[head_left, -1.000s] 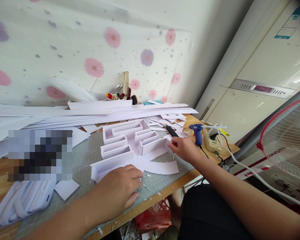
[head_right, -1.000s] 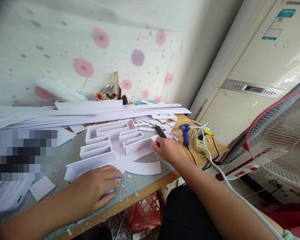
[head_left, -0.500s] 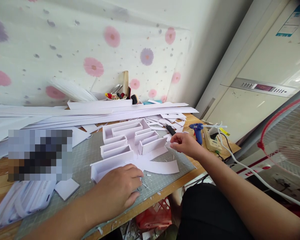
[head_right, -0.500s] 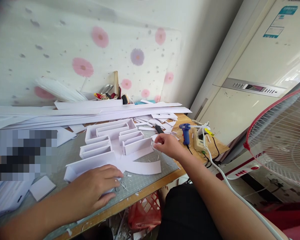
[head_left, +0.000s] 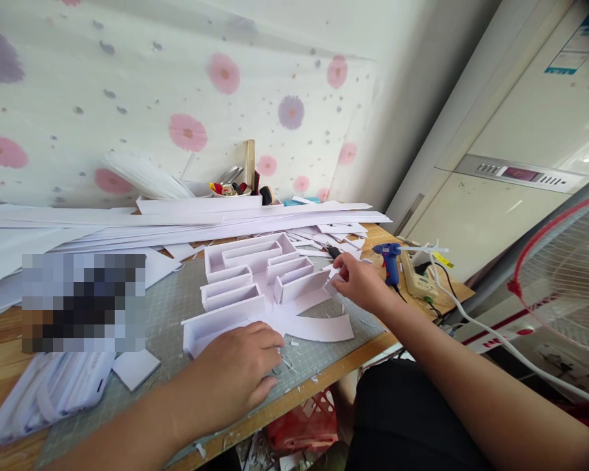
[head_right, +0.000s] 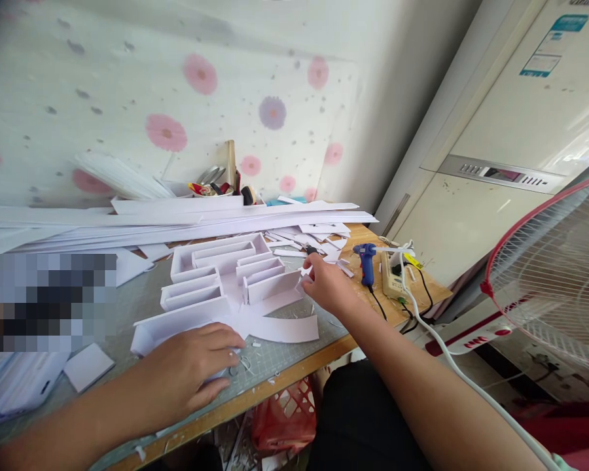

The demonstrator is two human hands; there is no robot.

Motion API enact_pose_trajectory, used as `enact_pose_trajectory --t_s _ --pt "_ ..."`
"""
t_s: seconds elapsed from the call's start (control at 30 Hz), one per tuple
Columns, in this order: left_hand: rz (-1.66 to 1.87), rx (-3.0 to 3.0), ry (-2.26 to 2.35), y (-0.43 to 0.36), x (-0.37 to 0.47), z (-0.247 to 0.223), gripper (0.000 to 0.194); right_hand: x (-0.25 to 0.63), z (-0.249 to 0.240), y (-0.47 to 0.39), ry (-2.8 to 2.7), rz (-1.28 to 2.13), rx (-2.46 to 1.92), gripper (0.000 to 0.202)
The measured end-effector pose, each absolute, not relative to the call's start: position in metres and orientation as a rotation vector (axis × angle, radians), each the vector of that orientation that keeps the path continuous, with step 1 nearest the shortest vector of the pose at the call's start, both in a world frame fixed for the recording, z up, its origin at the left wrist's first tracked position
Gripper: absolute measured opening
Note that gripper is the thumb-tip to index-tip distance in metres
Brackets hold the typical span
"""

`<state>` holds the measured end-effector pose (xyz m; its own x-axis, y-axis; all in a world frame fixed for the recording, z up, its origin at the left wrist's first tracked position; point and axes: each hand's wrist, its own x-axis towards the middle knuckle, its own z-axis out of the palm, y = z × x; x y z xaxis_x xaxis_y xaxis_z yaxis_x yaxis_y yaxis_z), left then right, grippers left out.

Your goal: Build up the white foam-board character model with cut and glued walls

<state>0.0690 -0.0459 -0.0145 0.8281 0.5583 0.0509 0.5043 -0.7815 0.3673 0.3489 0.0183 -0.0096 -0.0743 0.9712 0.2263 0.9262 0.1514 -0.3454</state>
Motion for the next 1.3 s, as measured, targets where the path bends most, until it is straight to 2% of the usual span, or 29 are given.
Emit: enact_pose_trajectory --t_s 0.33,0.77,0.97,1.17,1.23,1.3 --pt "0.189 2.683 0.809 -0.046 0.071 -0.012 0.009 0.338 -0.009 0.023 -2.015 0.105 -1.888 0.018" --pt "0.238 2.662 0.825 -0.047 0.070 -0.013 0.010 0.337 -0.011 0.023 -2.034 0.091 -1.880 0.018" --pt "0.332 2.699 0.807 -0.048 0.069 -0.016 0.017 0.340 -0.013 0.026 -2.047 0.113 -1.832 0.023" --pt "1.022 2.463 0.867 -0.049 0.074 -0.011 0.030 0.342 0.012 0.001 -2.040 0.311 -1.628 0.026" --pt "1.041 2.362 0.950 -0.051 0.084 -0.001 0.036 0.329 0.022 -0.017 -2.119 0.457 -1.468 0.024" --pt "0.896 2.279 1.008 -0.053 0.098 0.010 0.044 0.314 0.029 -0.033 -2.169 0.659 -1.244 0.020"
